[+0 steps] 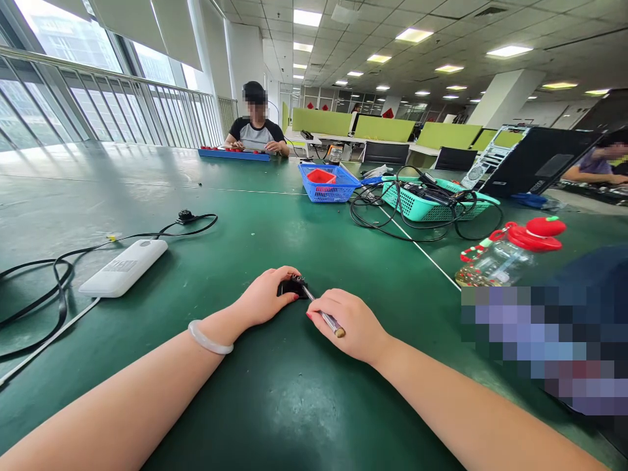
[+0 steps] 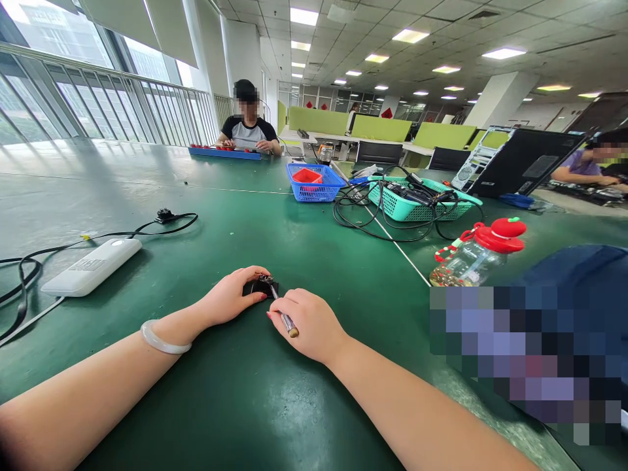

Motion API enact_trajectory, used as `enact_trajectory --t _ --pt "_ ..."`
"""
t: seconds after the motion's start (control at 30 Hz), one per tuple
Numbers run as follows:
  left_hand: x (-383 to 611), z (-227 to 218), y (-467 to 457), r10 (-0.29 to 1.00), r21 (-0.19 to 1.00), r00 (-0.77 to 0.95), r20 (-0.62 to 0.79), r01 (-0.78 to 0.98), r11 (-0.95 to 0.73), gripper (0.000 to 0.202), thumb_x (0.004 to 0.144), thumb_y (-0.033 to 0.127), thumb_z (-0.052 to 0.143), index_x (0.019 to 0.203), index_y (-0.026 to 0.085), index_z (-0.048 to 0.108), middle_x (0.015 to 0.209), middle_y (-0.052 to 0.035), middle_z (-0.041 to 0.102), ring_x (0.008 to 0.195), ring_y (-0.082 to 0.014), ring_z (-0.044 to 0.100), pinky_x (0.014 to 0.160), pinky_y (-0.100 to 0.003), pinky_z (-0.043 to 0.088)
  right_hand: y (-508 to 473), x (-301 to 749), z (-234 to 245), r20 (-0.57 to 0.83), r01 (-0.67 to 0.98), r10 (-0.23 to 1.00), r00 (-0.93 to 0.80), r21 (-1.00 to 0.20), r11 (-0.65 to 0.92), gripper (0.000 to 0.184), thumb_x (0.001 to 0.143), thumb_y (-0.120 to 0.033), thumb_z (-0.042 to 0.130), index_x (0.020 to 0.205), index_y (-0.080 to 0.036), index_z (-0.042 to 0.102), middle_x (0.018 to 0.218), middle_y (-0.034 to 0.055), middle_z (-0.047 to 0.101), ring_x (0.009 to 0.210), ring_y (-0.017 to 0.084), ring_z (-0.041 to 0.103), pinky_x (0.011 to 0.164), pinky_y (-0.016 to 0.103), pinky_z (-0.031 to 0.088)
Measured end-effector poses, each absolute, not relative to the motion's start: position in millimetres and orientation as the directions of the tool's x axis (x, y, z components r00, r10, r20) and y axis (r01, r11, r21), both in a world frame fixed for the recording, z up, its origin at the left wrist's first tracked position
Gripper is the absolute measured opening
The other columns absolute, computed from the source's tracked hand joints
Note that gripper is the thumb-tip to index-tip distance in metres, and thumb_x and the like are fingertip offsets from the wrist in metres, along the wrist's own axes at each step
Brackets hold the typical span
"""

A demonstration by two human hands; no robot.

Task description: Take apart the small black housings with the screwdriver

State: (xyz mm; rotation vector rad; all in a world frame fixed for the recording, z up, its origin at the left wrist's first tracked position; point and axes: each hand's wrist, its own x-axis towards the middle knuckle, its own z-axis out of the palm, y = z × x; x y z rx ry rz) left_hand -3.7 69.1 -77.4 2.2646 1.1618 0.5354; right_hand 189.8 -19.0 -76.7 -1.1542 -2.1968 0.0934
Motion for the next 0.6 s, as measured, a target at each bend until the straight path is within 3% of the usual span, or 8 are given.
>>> enact_trajectory --t 0.33,0.47,0.6 --pt "-3.4 -78.9 69.0 0.821 0.596 0.562 0.102 0.626 -0.503 0.035 0.080 0.031 0.059 0.114 0.026 0.057 0.117 -0.0024 0.065 0.109 -0.0235 0.056 0.097 -0.041 0.045 -23.0 190.3 -74.0 0.676 0.691 0.648 -0.351 -0.280 0.667 0.021 0.089 -0.021 0.049 0.074 -0.019 0.062 0.063 0.0016 0.061 0.058 0.012 0.052 0.058 0.026 0.040" --pt "-3.5 -79.5 70.2 0.819 0.589 0.563 0.105 0.628 -0.508 0.035 0.079 0.029 0.059 0.114 0.026 0.057 0.116 -0.0022 0.065 0.108 -0.0237 0.056 0.097 -0.041 0.046 -23.6 188.4 -74.3 0.639 0.660 0.614 -0.463 -0.214 0.720 0.021 0.089 -0.022 0.049 0.074 -0.018 0.063 0.062 0.0010 0.060 0.058 0.012 0.049 0.058 0.026 0.039" --pt "-3.4 -79.2 70.5 0.812 0.580 0.573 0.111 0.626 -0.521 0.038 0.080 0.028 0.058 0.118 0.026 0.057 0.119 -0.0022 0.065 0.109 -0.0237 0.057 0.098 -0.041 0.046 -21.5 187.6 -75.8 0.568 0.682 0.679 -0.464 -0.260 0.684 0.019 0.091 -0.024 0.049 0.081 -0.019 0.065 0.070 0.0021 0.064 0.065 0.013 0.054 0.062 0.026 0.041"
